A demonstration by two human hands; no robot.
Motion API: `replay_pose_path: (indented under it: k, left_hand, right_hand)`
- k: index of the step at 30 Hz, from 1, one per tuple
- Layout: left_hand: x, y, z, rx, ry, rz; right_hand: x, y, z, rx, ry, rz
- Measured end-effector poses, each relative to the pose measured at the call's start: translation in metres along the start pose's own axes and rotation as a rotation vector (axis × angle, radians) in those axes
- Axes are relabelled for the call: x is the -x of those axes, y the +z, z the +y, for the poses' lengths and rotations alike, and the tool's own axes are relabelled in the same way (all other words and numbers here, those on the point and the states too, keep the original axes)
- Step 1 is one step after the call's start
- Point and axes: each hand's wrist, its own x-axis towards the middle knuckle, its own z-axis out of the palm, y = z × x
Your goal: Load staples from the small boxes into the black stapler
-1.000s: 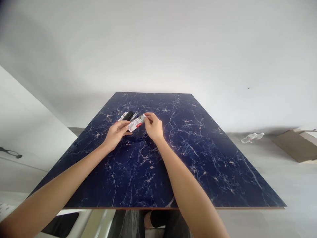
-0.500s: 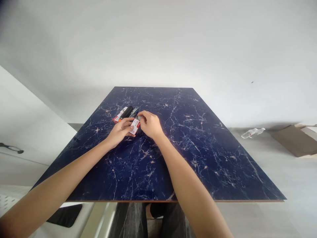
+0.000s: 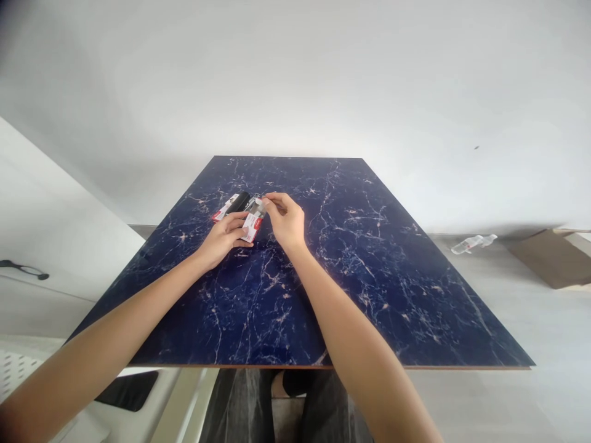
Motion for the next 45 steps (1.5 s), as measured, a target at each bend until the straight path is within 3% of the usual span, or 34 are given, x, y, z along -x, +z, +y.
replay_pose_path:
  k: [7, 17, 26, 31, 38, 42, 45]
  left_hand:
    - [0.001, 0.002, -0.006, -0.087, 0.103, -0.028]
    - [0.005, 0.003, -0.003, -0.354, 0.24, 0.054]
    - [0.002, 0.001, -0.005, -0.236, 0.189, 0.066]
    - [0.0, 0.0, -0.008, -0.091, 0.14, 0.038]
    - [0.0, -0.001, -0.003, 0.02, 0.046, -0.027]
    - [0.002, 0.002, 0.0, -0.02, 0.036, -0.094]
    - [0.003, 0.003, -0.001, -0.081, 0.059, -0.075]
  right_hand:
    - [0.008, 0.002, -0.005, 0.289, -0.129, 0.005]
    - [-0.001, -0.008, -0.003, 0.269, -0.095, -0.001]
    - [0.0, -0.006, 0.0, 0.334, -0.169, -0.051]
    - [0.001, -0.004, 0.005, 0.271, -0.065, 0.006]
    - [0.002, -0.003, 0.009, 0.254, -0.055, 0.035]
    - [0.004, -0.001, 0.005, 0.333, -0.153, 0.022]
    - [0.003, -0.002, 0.001, 0.357, -0.199, -0.026]
